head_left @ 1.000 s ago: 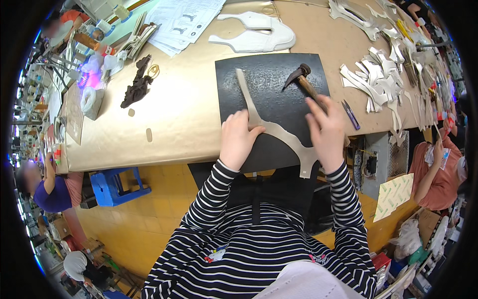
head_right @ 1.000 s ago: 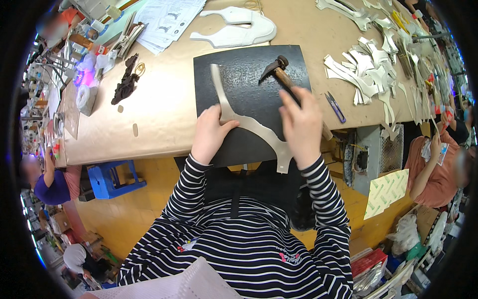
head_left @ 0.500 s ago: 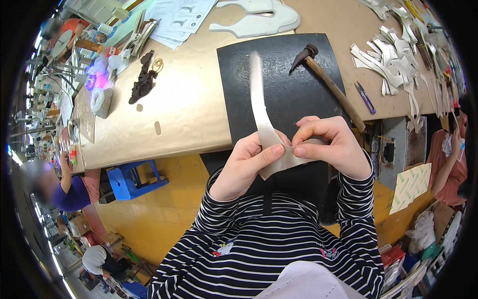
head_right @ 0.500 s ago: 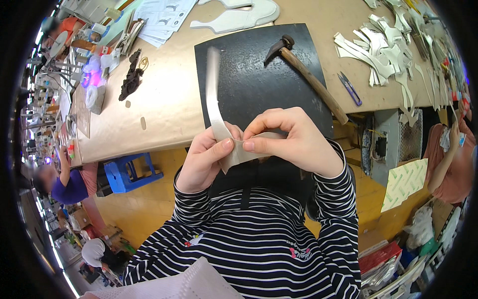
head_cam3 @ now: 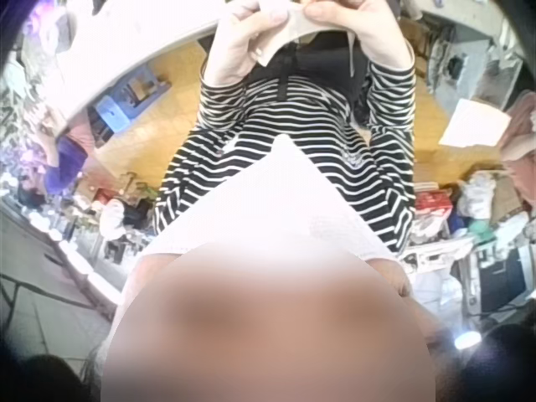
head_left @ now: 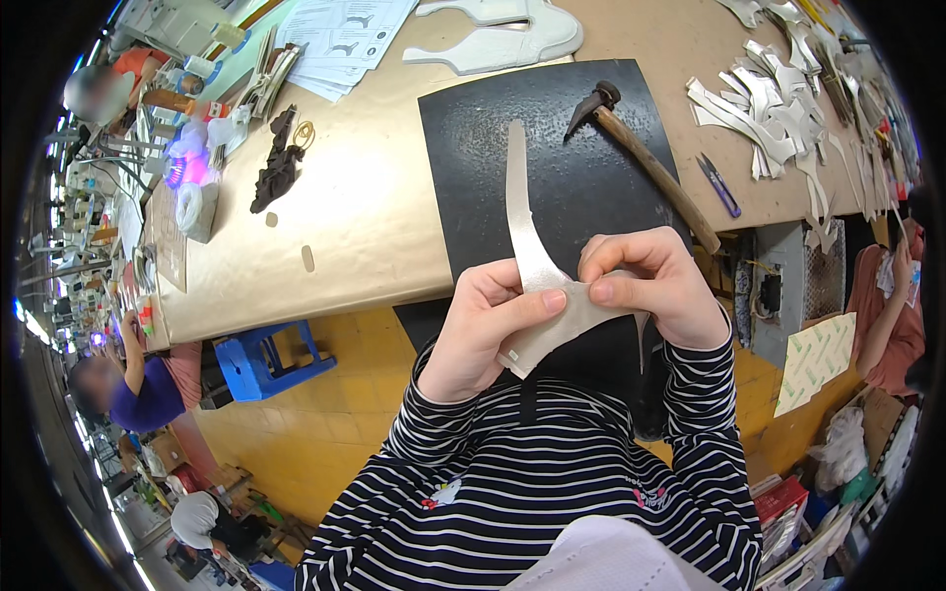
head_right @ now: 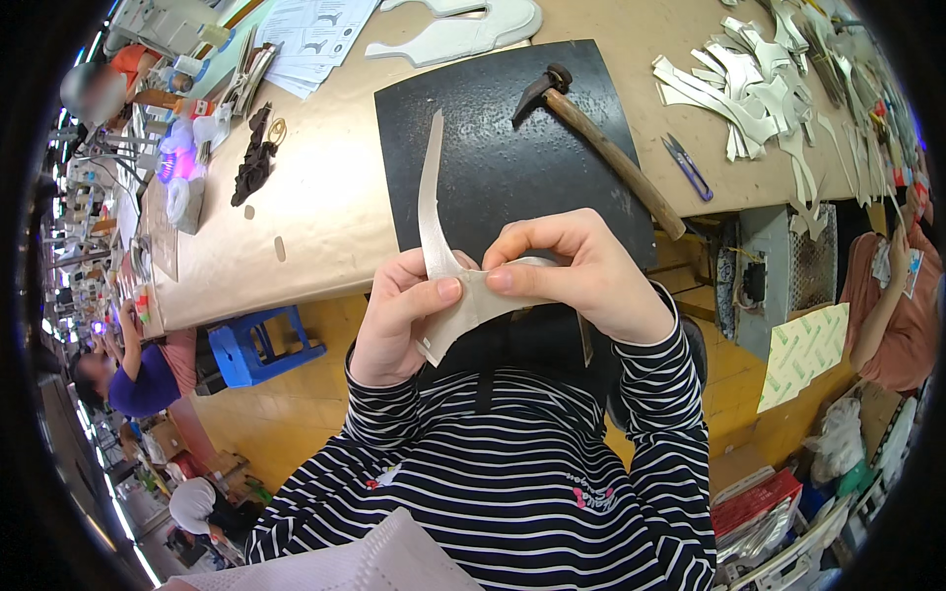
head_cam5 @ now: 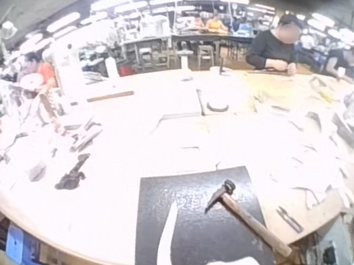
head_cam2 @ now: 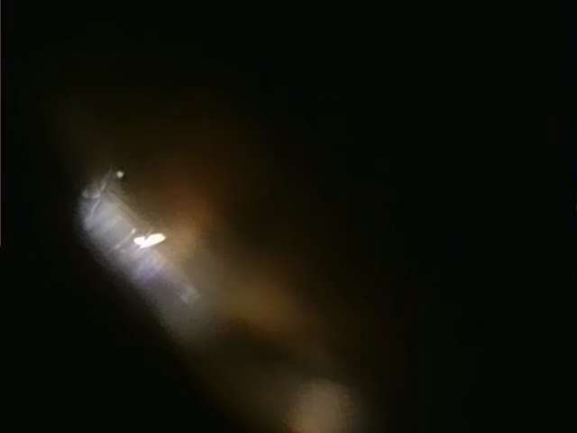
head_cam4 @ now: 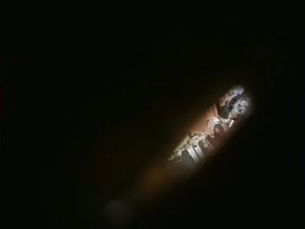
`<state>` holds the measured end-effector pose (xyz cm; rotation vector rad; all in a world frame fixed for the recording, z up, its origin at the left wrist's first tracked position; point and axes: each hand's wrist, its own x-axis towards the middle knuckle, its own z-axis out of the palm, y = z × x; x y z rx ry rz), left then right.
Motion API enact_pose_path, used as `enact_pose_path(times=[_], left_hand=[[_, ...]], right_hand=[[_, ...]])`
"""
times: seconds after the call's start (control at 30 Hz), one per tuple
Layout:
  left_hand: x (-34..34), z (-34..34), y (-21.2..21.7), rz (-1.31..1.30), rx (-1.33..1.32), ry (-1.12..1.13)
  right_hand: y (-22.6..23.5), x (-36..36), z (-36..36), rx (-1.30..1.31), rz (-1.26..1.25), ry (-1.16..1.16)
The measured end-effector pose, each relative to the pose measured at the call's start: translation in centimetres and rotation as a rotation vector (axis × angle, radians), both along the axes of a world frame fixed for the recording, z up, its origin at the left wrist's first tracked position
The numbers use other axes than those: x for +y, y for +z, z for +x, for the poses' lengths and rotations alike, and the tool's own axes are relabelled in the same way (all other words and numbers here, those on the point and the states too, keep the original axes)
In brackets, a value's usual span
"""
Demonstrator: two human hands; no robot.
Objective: The person assembles white mask-like components at a workbench. They align and press together cut pieces, use a hammer to tap and secure joints, and handle multiple parts one at a time. Other workers are visible in the background performing similar tasks.
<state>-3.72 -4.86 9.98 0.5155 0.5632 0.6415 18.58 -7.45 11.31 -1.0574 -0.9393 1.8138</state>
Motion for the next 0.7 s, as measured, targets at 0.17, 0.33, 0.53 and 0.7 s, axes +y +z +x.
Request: enact_pose_path(times=[0.17,0.33,0.53,0.7], left_hand=[[0.2,0.1,-0.4,0.004,0.013,-0.022],[0.1,0.5,-0.8,-0.024,-0.013,-0.021],[0.1,0.7,-1.1,-0.016,-0.065,-0.015],[0.2,0.9,-1.5,0.006,-0.096,-0.031]], right_hand=[[0.5,0.0,-0.3,-0.029,0.064,-0.005],[0.6,-0.1,-0.3,-0.052,0.09,-0.003],[0.5,-0.2,-0.3,-0.098,0.145,-0.012],[0.6,-0.2,-0.3,-0.102,0.173,-0.011]])
